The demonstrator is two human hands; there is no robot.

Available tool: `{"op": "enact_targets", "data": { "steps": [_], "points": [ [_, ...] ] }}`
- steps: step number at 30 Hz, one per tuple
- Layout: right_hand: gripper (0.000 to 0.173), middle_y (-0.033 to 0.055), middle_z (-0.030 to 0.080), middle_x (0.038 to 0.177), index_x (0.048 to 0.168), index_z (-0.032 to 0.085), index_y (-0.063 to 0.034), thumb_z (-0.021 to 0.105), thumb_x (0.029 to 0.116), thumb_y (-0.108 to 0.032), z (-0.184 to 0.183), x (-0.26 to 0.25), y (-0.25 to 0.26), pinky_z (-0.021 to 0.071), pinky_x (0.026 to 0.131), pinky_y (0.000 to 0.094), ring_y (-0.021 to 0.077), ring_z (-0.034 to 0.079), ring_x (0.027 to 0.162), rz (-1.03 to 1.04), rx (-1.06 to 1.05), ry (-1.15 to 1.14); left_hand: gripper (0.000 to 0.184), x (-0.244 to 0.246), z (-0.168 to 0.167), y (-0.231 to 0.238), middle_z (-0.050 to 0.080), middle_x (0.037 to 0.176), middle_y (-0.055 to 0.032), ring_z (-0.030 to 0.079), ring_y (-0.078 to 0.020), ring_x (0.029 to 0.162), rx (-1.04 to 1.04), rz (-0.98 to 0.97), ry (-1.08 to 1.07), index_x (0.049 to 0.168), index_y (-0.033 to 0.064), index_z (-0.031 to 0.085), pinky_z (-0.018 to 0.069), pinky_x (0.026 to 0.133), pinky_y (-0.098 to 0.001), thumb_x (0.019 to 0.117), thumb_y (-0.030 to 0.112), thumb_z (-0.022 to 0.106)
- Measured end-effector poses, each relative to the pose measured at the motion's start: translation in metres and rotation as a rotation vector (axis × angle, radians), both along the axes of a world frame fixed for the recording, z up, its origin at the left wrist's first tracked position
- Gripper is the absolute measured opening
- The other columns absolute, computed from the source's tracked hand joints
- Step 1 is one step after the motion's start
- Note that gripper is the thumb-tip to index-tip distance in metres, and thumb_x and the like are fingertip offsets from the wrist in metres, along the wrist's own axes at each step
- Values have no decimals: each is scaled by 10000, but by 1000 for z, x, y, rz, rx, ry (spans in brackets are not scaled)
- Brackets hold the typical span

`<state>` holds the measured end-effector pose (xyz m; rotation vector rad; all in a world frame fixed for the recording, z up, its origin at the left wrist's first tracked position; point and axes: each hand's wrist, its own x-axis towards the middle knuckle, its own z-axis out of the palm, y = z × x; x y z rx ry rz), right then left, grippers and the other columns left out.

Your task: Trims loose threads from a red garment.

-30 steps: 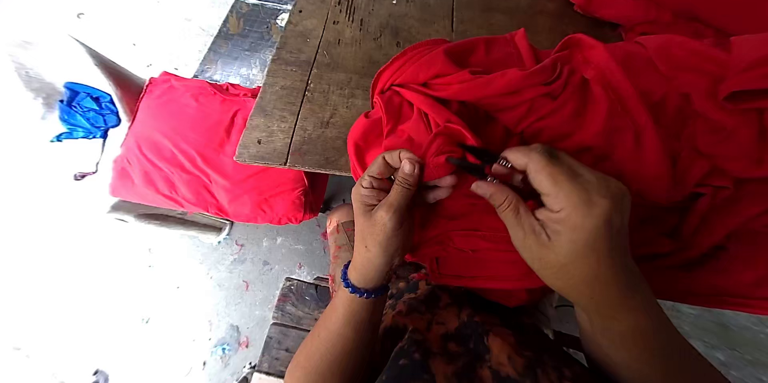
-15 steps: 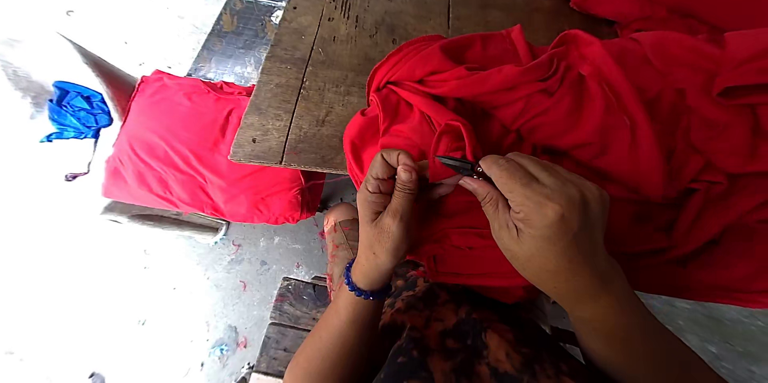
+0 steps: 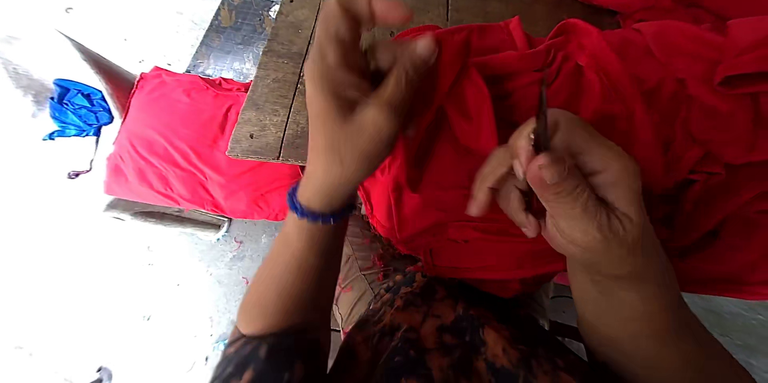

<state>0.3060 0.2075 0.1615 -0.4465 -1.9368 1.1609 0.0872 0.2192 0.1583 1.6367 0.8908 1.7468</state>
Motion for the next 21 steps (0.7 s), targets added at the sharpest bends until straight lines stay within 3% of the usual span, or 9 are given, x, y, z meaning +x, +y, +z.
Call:
{"op": "enact_targets", "data": {
  "steps": [2,4,6,8,12,15,16,19,21],
  "points": [
    [312,-62,667,924,1036,564,-142,423,1104,-412,6,-7,17,450,428,119,-49,509,526,86,-110,45,101,-2,23,31,657,722,86,541,17,513,-17,-57,100,1085,54,516,463,452,-157,1012,36,584],
    [287,-38,714,1140,1076,520,-147,355,1121,-376,4,-11,41,469,460,151,-29,549,540,-44,-256,79,62,-4,34,57,652,694,73,553,12,495,-63,10,247,964,54,585,485,455,-160,1025,68,582],
    [336,-7,735,1154,1078,485,-151,241,1138,-373,-2,-12,64,451,443,141,-4,556,505,-224,-494,181,124,-11,32,67,707,821,39,618,2,593,-84,184,396,1035,34,664,523,532,-192,1032,123,578],
    [424,37,746,1118,1013,482,-153,180,1136,-424,-5,-10,74,428,419,146,26,571,496,-277,-685,344,202,-19,21,54,751,962,-1,686,-35,704,-92,289,407,1161,22,642,558,580,-232,1059,162,539],
    [481,66,724,1191,952,495,-166,136,1130,-431,-13,-6,70,404,415,150,32,554,505,-150,-679,457,240,5,-19,7,682,790,-1,628,-45,648,-77,332,289,1003,-1,669,534,573,-238,1010,239,654],
    [478,79,717,1197,938,496,-166,138,1132,-416,-15,-6,66,398,414,157,35,551,508,-84,-647,486,459,32,-41,-2,710,929,-70,677,-155,817,-211,405,491,1053,36,714,571,725,-384,856,442,796],
    [483,84,729,1171,932,506,-163,145,1133,-414,-16,-6,65,398,410,157,38,557,502,-86,-646,515,402,35,-45,-2,720,929,-67,685,-156,828,-231,425,513,1038,48,729,573,740,-392,853,397,800],
    [517,59,742,1083,930,528,-170,142,1126,-452,-16,-3,61,384,395,151,29,523,468,-125,-670,645,65,32,-48,-16,644,750,-16,603,-57,630,-92,428,297,892,35,646,513,565,-231,875,60,704],
    [526,29,737,981,901,551,-176,171,1126,-461,-18,-2,59,369,395,144,17,489,454,-147,-657,711,130,29,-48,-38,612,798,34,591,-29,655,-25,374,86,957,82,572,524,590,-196,905,-22,631]
  ]
}}
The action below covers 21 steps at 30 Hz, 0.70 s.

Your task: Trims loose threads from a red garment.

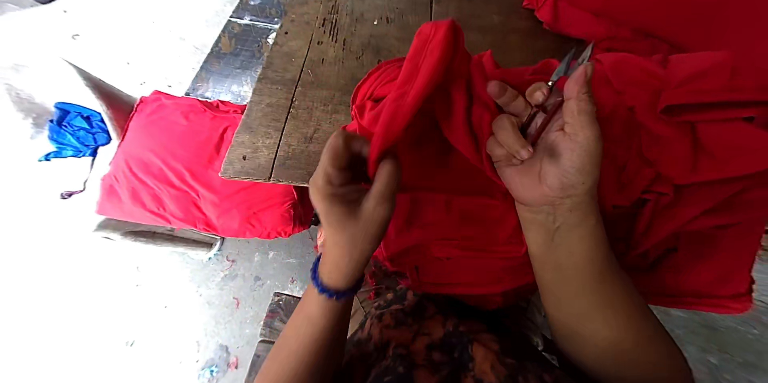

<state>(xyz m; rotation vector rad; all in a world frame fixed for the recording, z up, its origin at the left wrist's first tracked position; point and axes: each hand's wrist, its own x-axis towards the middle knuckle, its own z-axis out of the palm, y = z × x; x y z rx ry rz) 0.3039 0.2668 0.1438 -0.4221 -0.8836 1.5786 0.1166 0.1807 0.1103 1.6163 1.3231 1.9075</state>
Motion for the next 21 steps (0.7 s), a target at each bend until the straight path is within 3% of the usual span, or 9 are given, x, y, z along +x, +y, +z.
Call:
{"op": "enact_targets", "data": {
  "steps": [4,6,9,11,13,15,17,19,21],
  "points": [
    [493,-53,570,661,805,552,-187,249,1128,-405,4,1,-10,382,430,166,32,465,465,116,206,-35,210,0,11,-8,627,810,101,613,10,700,108,-25,-151,970,150,535,544,639,-175,919,-42,601],
    [460,-41,584,654,862,575,-168,307,1117,-443,16,3,-25,458,454,178,46,544,490,321,370,-87,160,-1,35,17,649,820,71,645,-27,739,121,-105,-142,954,112,527,570,683,-243,928,-12,625],
    [385,9,711,819,904,588,-159,421,1088,-453,31,0,-38,464,431,145,20,581,500,499,443,-170,94,-5,76,73,711,957,-83,738,-187,930,-140,-428,-174,1067,-33,601,641,829,-378,1011,43,596],
    [400,33,753,1033,859,536,-187,305,1127,-374,29,-1,-27,418,415,139,4,552,492,375,396,-287,108,-7,89,105,684,974,-78,699,-146,963,-373,-483,-66,1057,-31,638,602,845,-318,1021,55,584],
    [394,51,756,1109,910,483,-161,189,1141,-283,14,1,-8,457,454,162,39,595,523,135,264,-425,66,-13,87,107,674,916,-59,695,-121,904,-403,-391,-11,996,-17,652,594,808,-283,997,40,618],
    [355,66,753,1119,1020,498,-121,200,1145,-268,3,1,0,581,570,231,110,698,636,-20,97,-489,54,-25,70,82,706,896,-63,724,-153,886,-263,-220,-123,976,-13,668,629,801,-331,964,40,670],
    [278,86,717,1167,1115,474,-97,243,1138,-250,1,-1,0,642,716,327,177,745,769,-41,90,-508,254,-38,26,37,705,1057,-71,694,-168,1012,-200,13,-249,1141,-9,644,603,871,-385,1003,205,646],
    [164,87,703,1174,1145,437,-92,321,1128,-207,0,-5,-2,656,770,359,194,756,803,-51,109,-531,467,-34,-32,-11,613,1267,-83,615,-164,1166,-359,164,-421,1362,22,508,547,970,-398,1042,359,552],
    [118,89,698,1163,1122,414,-103,336,1124,-193,2,-7,3,659,782,380,214,760,825,-50,104,-543,577,-13,-74,-45,564,1394,-53,623,-166,1190,-544,92,-561,1518,164,381,578,932,-414,1053,500,446]
  ]
}}
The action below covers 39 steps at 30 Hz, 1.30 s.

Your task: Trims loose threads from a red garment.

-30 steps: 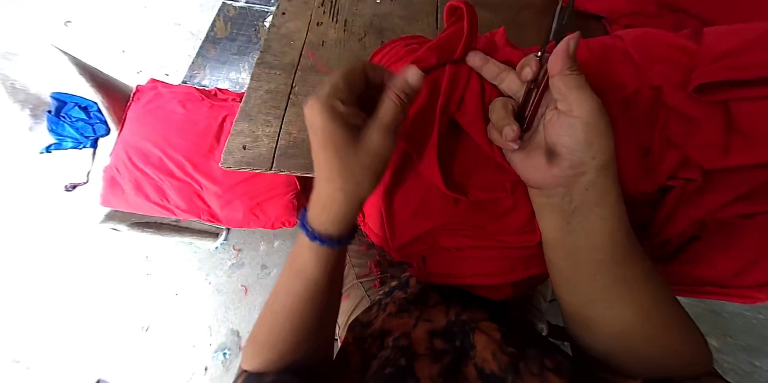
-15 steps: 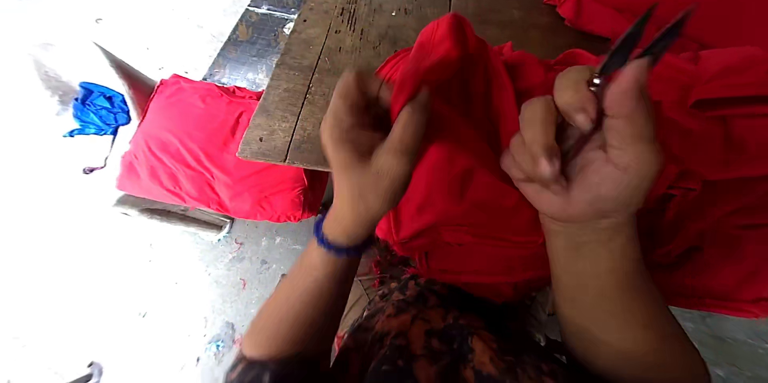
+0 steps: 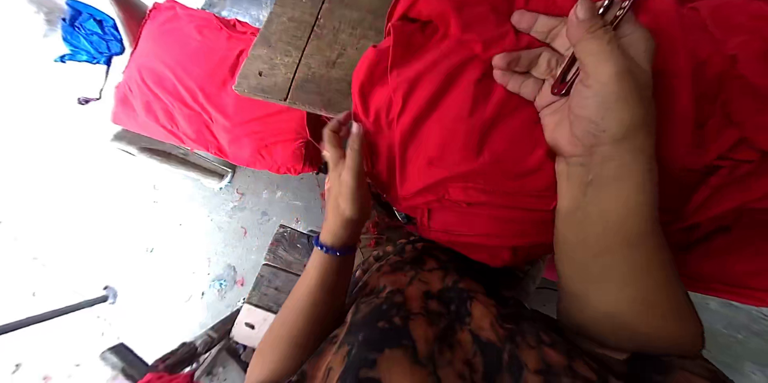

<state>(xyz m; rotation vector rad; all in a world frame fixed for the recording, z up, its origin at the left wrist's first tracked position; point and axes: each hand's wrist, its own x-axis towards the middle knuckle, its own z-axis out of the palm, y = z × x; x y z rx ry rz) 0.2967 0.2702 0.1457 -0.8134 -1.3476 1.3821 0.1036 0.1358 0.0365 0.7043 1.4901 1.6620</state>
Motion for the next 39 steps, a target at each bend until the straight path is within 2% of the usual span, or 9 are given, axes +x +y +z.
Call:
{"op": "enact_targets", "data": {
  "steps": [2,7,12,17,21,25,31,36,39],
  "points": [
    [132,115,688,1162,1138,414,-89,335,1127,-194,0,1,7,662,803,412,250,763,877,-4,-7,1,549,23,-9,-22,615,1366,6,673,-122,1082,-3,-199,-95,1554,307,322,601,837,-378,1067,559,340],
    [159,152,676,1136,1188,433,-35,352,1120,-153,2,6,47,640,836,467,289,736,985,-108,21,44,374,18,35,22,646,1225,-53,668,-95,1063,314,-264,202,1432,-18,436,591,942,-338,1100,147,384],
    [100,136,667,1130,1152,412,-44,389,1112,-132,6,5,57,663,775,421,259,753,864,-100,83,21,283,-3,49,55,698,1048,-48,694,-75,895,188,-176,446,1290,25,586,601,805,-289,1072,190,512],
    [212,-47,690,853,869,508,-166,583,982,-3,4,14,23,379,423,149,-18,479,495,66,477,47,509,-7,19,13,550,1342,-196,490,-333,1238,-37,96,704,1362,115,617,367,1008,-530,938,387,689],
    [236,57,627,995,950,682,-29,789,896,-231,16,23,-34,484,672,204,69,570,803,320,929,-601,193,-2,23,-15,537,1319,-115,503,-191,1278,161,166,596,1131,90,722,480,1018,-298,997,190,627],
    [80,108,628,949,907,747,-50,704,882,-112,-3,19,-62,461,492,316,177,604,670,290,969,-1025,177,10,36,-40,614,1246,-13,586,-108,1191,265,82,377,1091,72,671,530,945,-262,1053,154,519],
    [100,15,614,918,924,639,8,651,978,-76,-7,25,-50,465,704,95,-28,562,813,229,787,-524,199,30,29,-44,616,1208,-50,568,-126,1159,255,96,495,1106,51,689,468,988,-312,1031,200,580],
    [57,-80,659,987,996,682,-115,678,964,-67,-8,29,-46,524,682,115,-32,618,818,180,568,-187,834,51,43,-11,627,1234,-181,535,-360,1164,150,52,899,1266,27,632,390,928,-587,776,694,731],
    [52,-82,665,992,1007,693,-133,681,973,-95,-3,34,-48,543,747,146,-5,637,879,121,579,-85,705,61,59,11,642,1241,-196,561,-400,1169,150,-6,1016,1292,28,618,417,878,-586,730,400,824]
  ]
}}
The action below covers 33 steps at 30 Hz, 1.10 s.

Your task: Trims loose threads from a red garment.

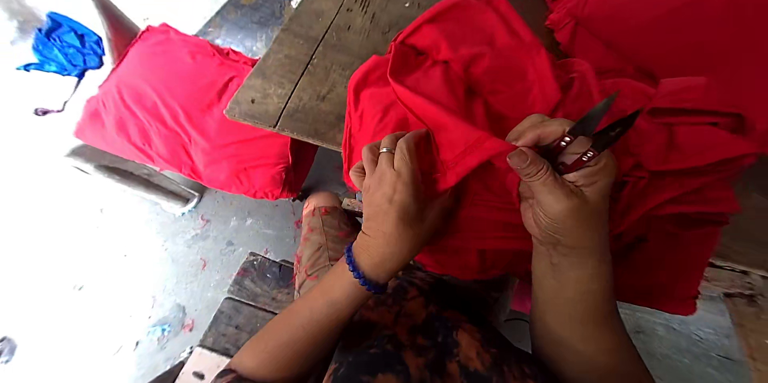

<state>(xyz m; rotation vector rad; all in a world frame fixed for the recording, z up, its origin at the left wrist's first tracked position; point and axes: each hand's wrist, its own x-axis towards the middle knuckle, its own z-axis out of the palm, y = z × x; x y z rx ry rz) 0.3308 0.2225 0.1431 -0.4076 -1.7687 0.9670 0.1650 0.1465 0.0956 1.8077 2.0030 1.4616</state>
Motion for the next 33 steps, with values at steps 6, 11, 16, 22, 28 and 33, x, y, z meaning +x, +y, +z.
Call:
{"op": "enact_targets", "data": {
  "steps": [6,11,16,22,28,33],
  "points": [
    [75,-104,654,996,1028,703,-194,678,987,-137,-10,30,-2,516,629,129,-21,609,781,-133,4,108,325,-19,12,4,581,835,-26,526,-64,655,244,-64,-330,1212,-3,635,445,573,-191,887,10,650],
    [24,-102,641,968,1005,680,-161,677,996,-182,-37,36,-15,527,757,121,-35,616,879,-234,213,-86,333,-1,26,-7,656,670,-2,567,-20,512,-101,-297,-1497,882,115,649,468,467,-151,1100,163,402],
    [76,7,634,955,978,665,-49,669,994,-123,-45,37,-25,520,777,102,-18,610,877,-244,327,-205,482,3,18,-15,702,1023,-55,714,-108,802,113,-370,-1663,1446,188,502,617,692,-258,1054,-29,321],
    [80,52,631,943,962,683,-8,679,981,-86,-46,32,-25,502,773,93,-5,603,862,-231,371,-273,639,-2,2,-18,629,1341,-35,676,-127,1076,275,-585,-1284,1451,153,518,585,911,-326,857,4,698],
    [76,69,626,937,959,698,-2,683,973,-75,-44,28,-28,489,754,100,11,589,836,-258,377,-306,286,8,9,-13,708,1102,-64,700,-130,950,320,-304,-1161,1149,46,745,620,808,-299,876,-39,755],
    [51,45,577,957,968,684,-5,664,958,-51,-43,27,-30,484,749,91,-13,559,837,-266,291,-295,129,5,16,-16,716,881,-31,646,-50,673,342,-260,-1305,1036,57,743,548,591,-186,1011,60,617]
  ]
}}
